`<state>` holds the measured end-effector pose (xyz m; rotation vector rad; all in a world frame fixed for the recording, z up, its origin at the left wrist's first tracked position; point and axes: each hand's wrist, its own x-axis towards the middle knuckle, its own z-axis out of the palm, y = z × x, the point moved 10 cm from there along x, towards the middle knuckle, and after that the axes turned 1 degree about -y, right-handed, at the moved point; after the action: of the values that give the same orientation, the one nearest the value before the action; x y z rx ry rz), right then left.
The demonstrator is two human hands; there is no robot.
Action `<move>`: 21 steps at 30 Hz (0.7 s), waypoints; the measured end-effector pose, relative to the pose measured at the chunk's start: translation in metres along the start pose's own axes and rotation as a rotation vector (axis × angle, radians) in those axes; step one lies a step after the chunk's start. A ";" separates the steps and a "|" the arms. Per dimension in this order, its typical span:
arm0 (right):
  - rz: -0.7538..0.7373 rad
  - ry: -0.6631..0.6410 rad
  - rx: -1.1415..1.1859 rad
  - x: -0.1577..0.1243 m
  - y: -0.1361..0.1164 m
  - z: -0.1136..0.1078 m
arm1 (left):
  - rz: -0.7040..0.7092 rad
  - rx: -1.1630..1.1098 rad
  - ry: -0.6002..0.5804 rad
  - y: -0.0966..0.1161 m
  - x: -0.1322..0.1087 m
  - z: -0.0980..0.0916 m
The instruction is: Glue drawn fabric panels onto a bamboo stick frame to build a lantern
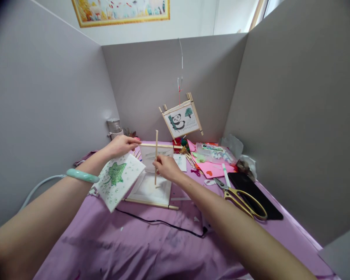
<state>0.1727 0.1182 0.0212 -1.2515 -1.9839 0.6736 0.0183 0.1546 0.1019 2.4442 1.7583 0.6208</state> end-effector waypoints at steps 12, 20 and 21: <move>0.351 0.220 -0.549 -0.014 0.080 -0.162 | 0.007 -0.011 -0.051 -0.008 0.003 0.001; 0.230 0.168 -0.729 -0.011 0.073 -0.124 | -0.009 0.037 -0.118 -0.007 0.001 0.001; 0.209 0.122 -0.722 -0.009 0.069 -0.112 | -0.011 0.042 -0.123 -0.006 0.000 0.000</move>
<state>0.3002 0.1454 0.0390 -1.8816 -2.0773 -0.0621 0.0130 0.1569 0.0999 2.4401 1.7540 0.4269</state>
